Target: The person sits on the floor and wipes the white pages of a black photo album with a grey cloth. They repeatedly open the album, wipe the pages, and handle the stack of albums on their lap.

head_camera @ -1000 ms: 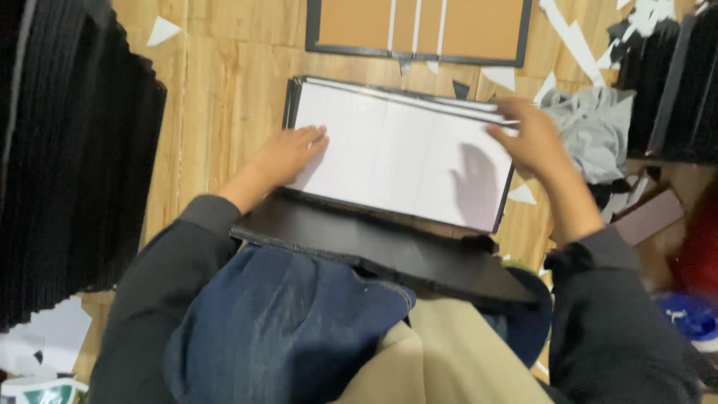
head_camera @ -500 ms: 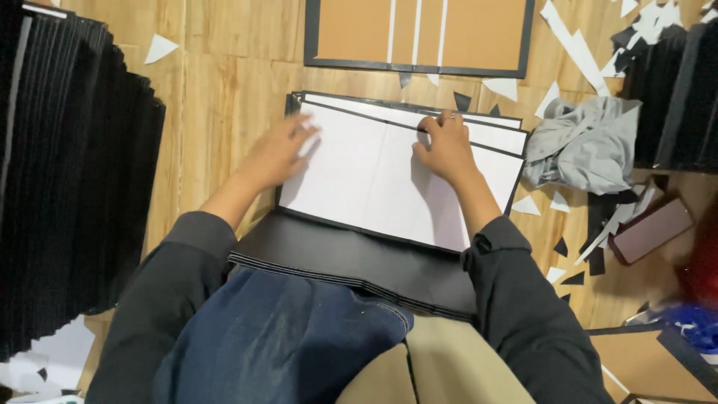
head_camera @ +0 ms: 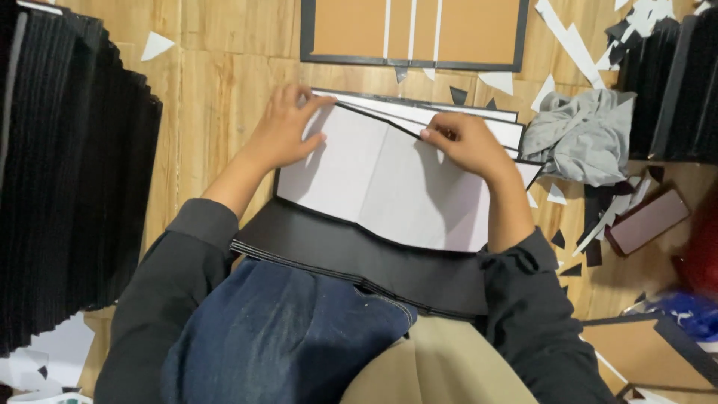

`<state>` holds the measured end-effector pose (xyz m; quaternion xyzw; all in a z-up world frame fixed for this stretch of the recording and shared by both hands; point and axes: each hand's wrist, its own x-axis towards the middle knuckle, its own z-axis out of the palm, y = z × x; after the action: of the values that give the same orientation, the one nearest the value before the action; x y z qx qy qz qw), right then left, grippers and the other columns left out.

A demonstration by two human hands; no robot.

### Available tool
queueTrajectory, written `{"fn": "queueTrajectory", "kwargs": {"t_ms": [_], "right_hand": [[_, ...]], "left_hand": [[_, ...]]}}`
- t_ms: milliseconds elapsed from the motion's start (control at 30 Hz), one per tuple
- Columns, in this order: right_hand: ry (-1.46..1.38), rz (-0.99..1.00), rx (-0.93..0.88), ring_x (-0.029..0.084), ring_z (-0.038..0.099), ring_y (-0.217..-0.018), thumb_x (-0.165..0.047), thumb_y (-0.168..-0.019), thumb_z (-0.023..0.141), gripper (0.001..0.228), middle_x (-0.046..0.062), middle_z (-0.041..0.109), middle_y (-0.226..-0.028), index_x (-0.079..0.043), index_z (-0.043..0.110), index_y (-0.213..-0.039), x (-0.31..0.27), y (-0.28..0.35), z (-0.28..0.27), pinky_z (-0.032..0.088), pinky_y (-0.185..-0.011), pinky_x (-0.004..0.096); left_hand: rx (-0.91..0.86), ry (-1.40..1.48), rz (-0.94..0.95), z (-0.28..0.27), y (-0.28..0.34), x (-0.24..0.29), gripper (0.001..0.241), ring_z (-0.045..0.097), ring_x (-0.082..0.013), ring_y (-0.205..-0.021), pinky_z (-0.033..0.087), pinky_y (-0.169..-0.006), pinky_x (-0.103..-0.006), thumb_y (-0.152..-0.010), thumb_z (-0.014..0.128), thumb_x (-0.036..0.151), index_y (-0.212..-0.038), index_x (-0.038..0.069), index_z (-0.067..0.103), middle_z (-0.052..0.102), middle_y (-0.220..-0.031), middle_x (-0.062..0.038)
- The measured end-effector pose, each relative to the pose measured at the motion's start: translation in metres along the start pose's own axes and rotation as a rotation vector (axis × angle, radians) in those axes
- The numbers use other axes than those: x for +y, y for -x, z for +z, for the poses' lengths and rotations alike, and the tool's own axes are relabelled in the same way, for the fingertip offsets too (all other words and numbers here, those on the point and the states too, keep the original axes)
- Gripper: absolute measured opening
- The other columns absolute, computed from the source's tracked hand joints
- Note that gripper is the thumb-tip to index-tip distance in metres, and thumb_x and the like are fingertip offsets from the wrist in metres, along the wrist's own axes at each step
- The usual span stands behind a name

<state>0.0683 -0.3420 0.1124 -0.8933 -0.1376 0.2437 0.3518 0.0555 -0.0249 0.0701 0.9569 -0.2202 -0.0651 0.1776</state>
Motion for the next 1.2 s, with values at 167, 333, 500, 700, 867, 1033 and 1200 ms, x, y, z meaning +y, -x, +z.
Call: {"fn": "queueTrajectory", "kwargs": {"t_ms": [167, 333, 500, 700, 867, 1033, 1200], "right_hand": [[0.049, -0.028, 0.143, 0.036, 0.061, -0.082, -0.011, -0.083, 0.066, 0.012, 0.017, 0.061, -0.082, -0.005, 0.066, -0.094, 0.027, -0.009, 0.027, 0.048, -0.074, 0.044], [0.313, 0.003, 0.148, 0.037, 0.049, -0.114, -0.042, -0.072, 0.077, 0.074, 0.021, 0.055, -0.116, -0.008, 0.049, -0.131, 0.029, -0.005, 0.059, 0.020, -0.105, 0.050], [0.414, -0.072, 0.324, 0.030, 0.053, -0.104, -0.036, -0.084, 0.069, 0.049, 0.013, 0.057, -0.104, -0.009, 0.055, -0.123, 0.077, -0.030, 0.091, 0.031, -0.099, 0.047], [0.635, -0.198, 0.309, 0.034, 0.047, -0.117, -0.022, -0.086, 0.064, 0.037, 0.016, 0.054, -0.119, -0.007, 0.060, -0.120, 0.089, -0.032, 0.138, 0.032, -0.101, 0.047], [0.709, -0.390, 0.045, 0.025, 0.049, -0.106, -0.027, -0.081, 0.062, 0.017, 0.005, 0.057, -0.104, -0.013, 0.071, -0.085, 0.078, -0.002, 0.126, 0.038, -0.093, 0.040], [0.275, 0.424, 0.561, 0.047, 0.046, -0.114, -0.013, -0.086, 0.074, 0.054, 0.026, 0.047, -0.116, 0.008, 0.042, -0.124, 0.178, -0.038, 0.044, 0.035, -0.093, 0.058], [0.496, 0.568, 0.673, 0.048, 0.038, -0.112, -0.017, -0.087, 0.059, 0.038, 0.031, 0.045, -0.126, -0.008, 0.054, -0.124, 0.224, 0.024, 0.017, 0.028, -0.090, 0.058]], "left_hand": [[-0.011, 0.080, -0.097, 0.024, -0.007, -0.024, 0.053, 0.041, -0.0269, -0.115, 0.031, -0.099, -0.0435, -0.079, 0.068, 0.036, -0.126, 0.024, 0.045, 0.044, -0.116, -0.003], [-0.009, -0.094, -0.063, 0.015, -0.008, -0.019, 0.046, 0.047, -0.0224, -0.106, 0.022, -0.098, -0.0479, -0.077, 0.072, 0.025, -0.120, 0.023, 0.053, 0.055, -0.103, 0.000], [0.049, -0.181, -0.003, 0.026, -0.005, -0.015, 0.049, 0.044, -0.0268, -0.115, 0.023, -0.101, -0.0499, -0.076, 0.075, 0.018, -0.122, 0.017, 0.057, 0.054, -0.114, -0.008], [-0.333, -0.166, 0.075, 0.049, 0.033, -0.011, 0.076, 0.026, -0.0339, -0.138, 0.028, -0.109, -0.0513, -0.070, 0.075, 0.032, -0.138, 0.023, 0.041, 0.029, -0.150, -0.009], [-0.490, -0.155, 0.050, 0.036, 0.046, 0.005, 0.109, 0.013, -0.0376, -0.141, 0.023, -0.112, -0.0517, -0.059, 0.078, 0.050, -0.148, 0.025, 0.021, 0.012, -0.156, -0.011], [-0.470, -0.267, 0.134, 0.059, 0.055, -0.004, 0.121, 0.013, -0.0440, -0.139, 0.027, -0.108, -0.0553, -0.052, 0.084, 0.046, -0.149, 0.023, 0.016, 0.011, -0.154, -0.019], [-0.244, -0.390, 0.418, 0.088, 0.065, 0.002, 0.112, 0.022, -0.0397, -0.137, 0.029, -0.103, -0.0524, -0.053, 0.078, 0.036, -0.145, 0.009, 0.020, 0.020, -0.150, -0.021]]}}
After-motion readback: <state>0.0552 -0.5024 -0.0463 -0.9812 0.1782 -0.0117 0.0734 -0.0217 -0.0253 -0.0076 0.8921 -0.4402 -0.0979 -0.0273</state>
